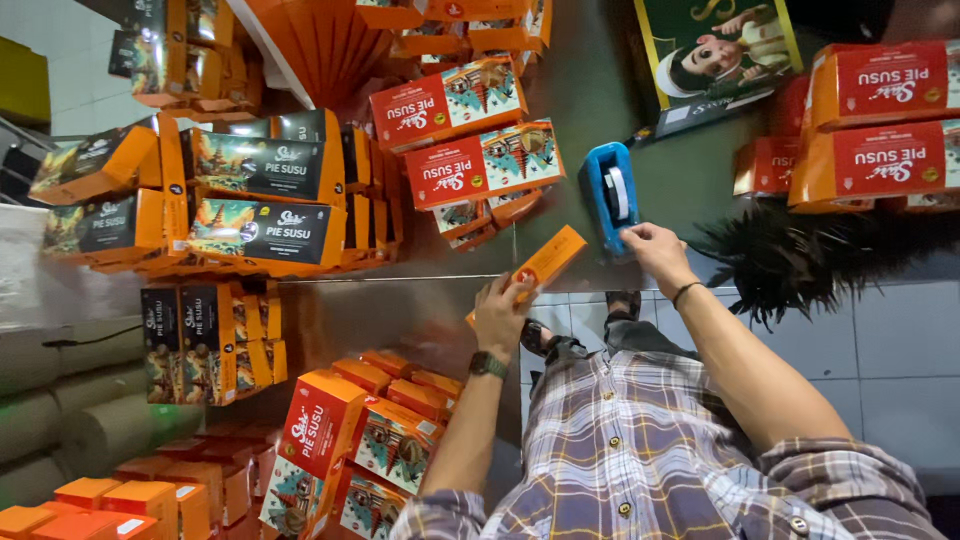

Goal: The person tapes orange and red boxes shut using a tape dispenser and moves them onto a stack.

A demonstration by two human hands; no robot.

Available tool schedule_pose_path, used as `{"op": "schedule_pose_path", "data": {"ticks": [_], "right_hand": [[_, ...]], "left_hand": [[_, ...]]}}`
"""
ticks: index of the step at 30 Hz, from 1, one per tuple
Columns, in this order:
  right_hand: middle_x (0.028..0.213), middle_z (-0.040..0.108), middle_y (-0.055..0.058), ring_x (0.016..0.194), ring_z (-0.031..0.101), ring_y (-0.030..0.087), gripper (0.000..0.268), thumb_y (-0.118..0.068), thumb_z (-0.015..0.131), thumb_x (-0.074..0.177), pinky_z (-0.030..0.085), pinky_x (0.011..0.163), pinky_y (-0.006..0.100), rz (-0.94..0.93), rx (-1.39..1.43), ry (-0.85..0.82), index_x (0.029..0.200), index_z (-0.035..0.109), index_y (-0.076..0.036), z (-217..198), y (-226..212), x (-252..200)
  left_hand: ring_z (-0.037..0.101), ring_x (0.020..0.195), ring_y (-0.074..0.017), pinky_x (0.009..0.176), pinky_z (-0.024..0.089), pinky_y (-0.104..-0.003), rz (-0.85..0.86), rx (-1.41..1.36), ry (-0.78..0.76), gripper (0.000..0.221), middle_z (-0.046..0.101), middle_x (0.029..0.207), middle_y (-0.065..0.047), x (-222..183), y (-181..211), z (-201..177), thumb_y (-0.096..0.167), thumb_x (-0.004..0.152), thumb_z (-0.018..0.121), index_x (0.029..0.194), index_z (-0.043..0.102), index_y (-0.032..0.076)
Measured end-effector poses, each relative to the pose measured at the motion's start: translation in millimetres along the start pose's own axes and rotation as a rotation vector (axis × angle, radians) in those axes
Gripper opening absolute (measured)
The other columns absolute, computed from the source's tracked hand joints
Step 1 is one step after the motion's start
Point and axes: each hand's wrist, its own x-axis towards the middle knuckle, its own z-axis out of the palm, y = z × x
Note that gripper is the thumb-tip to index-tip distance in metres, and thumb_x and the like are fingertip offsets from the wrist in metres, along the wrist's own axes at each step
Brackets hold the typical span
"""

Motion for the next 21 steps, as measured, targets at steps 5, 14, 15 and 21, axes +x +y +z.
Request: {"op": "schedule_pose_path", "data": {"ticks": [5, 14, 15, 21], "right_hand": [[0.106, 0.075, 0.010, 0.111, 0.067, 0.037, 0.033, -0.063, 0.075, 0.087, 0.051, 0.090, 0.046, 0.011, 0.051, 0.034, 0.104, 0.080, -0.035, -4, 10, -22], [0.118, 0.069, 0.013, 0.127, 0.055, 0.038, 0.026, -0.037, 0.064, 0.093, 0.032, 0.114, 0.053, -0.176, -0.292, 0.116, 0.100, 0.079, -0.018, -3, 33, -32], [0.125, 0.063, 0.014, 0.133, 0.046, 0.040, 0.025, -0.033, 0.062, 0.088, 0.027, 0.116, 0.058, -0.171, -0.416, 0.167, 0.098, 0.077, -0.016, -2, 37, -28], [0.087, 0.078, 0.019, 0.096, 0.074, 0.037, 0.025, -0.017, 0.075, 0.086, 0.055, 0.083, 0.047, -0.282, -0.016, -0.376, 0.110, 0.082, -0.021, 25, -19, -82]], "left_hand": [[0.063, 0.100, -0.0195, 0.091, 0.046, -0.033, 0.026, 0.044, 0.080, 0.021, 0.066, 0.112, 0.002, 6, 11, 16, 0.047, 0.098, 0.063, 0.102, 0.076, 0.032], [0.060, 0.115, -0.0224, 0.102, 0.044, -0.040, 0.010, 0.086, 0.121, 0.021, 0.065, 0.123, 0.000, 0, 18, 14, 0.043, 0.104, 0.058, 0.103, 0.077, 0.034], [0.061, 0.115, -0.0202, 0.103, 0.043, -0.037, -0.001, 0.111, 0.117, 0.025, 0.065, 0.124, -0.002, 2, 23, 9, 0.037, 0.108, 0.053, 0.102, 0.076, 0.029], [0.055, 0.132, -0.0265, 0.112, 0.039, -0.047, 0.024, 0.075, 0.033, 0.028, 0.054, 0.149, 0.001, -11, 3, 19, 0.041, 0.106, 0.048, 0.125, 0.067, 0.049]]}}
